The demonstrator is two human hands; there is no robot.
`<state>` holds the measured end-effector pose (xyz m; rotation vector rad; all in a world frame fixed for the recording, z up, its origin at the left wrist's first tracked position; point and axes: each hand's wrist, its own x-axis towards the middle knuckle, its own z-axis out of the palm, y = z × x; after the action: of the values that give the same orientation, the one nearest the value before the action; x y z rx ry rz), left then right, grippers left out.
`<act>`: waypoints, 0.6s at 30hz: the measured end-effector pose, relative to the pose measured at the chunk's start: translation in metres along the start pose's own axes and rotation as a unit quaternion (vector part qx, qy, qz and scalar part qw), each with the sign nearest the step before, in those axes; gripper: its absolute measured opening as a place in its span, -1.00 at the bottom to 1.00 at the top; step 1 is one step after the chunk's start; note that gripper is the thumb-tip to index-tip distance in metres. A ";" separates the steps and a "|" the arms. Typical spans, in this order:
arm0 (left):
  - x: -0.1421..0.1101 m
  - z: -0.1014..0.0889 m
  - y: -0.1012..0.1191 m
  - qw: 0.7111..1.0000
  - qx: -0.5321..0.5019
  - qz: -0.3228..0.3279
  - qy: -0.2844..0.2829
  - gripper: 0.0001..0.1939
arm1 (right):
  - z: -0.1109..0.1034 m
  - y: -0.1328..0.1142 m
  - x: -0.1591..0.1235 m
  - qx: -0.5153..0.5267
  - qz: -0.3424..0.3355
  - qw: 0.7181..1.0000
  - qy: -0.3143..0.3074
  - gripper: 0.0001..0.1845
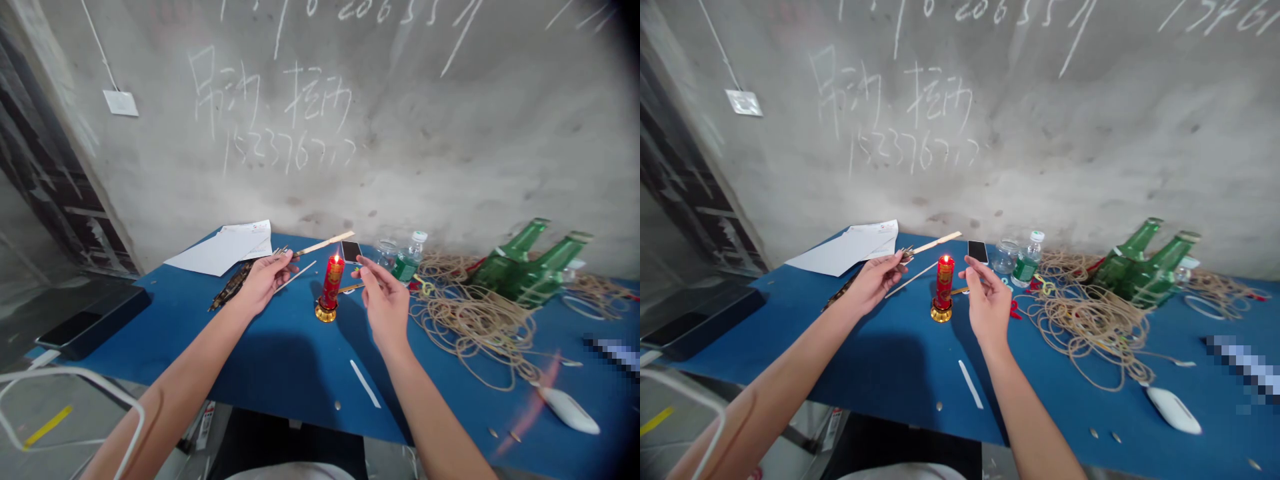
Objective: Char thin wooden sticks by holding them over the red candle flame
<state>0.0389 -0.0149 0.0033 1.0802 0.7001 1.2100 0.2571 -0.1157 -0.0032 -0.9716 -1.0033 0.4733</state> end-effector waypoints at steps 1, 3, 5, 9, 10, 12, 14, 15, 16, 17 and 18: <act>0.000 0.000 0.000 1.000 0.000 0.004 -0.002 -0.62 | 0.000 0.000 0.000 -0.002 0.001 1.000 0.001 -0.62; 0.000 0.000 0.000 1.000 0.002 0.014 -0.011 -0.64 | -0.001 0.000 0.000 -0.002 0.004 1.000 0.008 -0.61; -0.001 0.000 0.000 0.999 0.003 0.026 -0.022 -0.65 | -0.001 -0.001 0.000 0.001 0.006 1.000 0.018 -0.61; -0.002 0.000 -0.001 0.997 0.010 0.049 -0.054 -0.67 | 0.000 -0.006 0.000 -0.001 0.012 1.000 0.028 -0.59; -0.003 0.000 -0.001 0.996 0.013 0.055 -0.063 -0.68 | 0.000 -0.007 0.000 -0.001 0.014 0.999 0.029 -0.59; -0.004 0.000 -0.001 0.994 0.026 0.067 -0.080 -0.70 | -0.001 -0.009 0.000 0.001 0.010 0.999 0.031 -0.58; -0.006 0.000 -0.002 0.992 0.038 0.076 -0.093 -0.70 | -0.002 -0.009 0.001 0.003 0.000 1.000 0.028 -0.60; -0.007 0.001 -0.002 0.991 0.042 0.079 -0.098 -0.70 | -0.002 -0.009 0.001 0.003 -0.006 1.000 0.025 -0.62; -0.008 0.001 -0.002 0.990 0.044 0.083 -0.102 -0.70 | -0.002 -0.008 0.001 0.002 -0.011 1.000 0.022 -0.64; -0.008 0.002 -0.002 0.990 0.046 0.085 -0.106 -0.71 | -0.003 -0.008 0.002 0.002 -0.014 1.000 0.019 -0.66; -0.009 0.002 -0.002 0.989 0.048 0.087 -0.108 -0.71 | -0.003 -0.007 0.002 0.003 -0.017 1.000 0.016 -0.68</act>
<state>0.0391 -0.0241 0.0008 1.3537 0.5091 1.1920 0.2598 -0.1196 0.0031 -0.9524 -0.9872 0.4319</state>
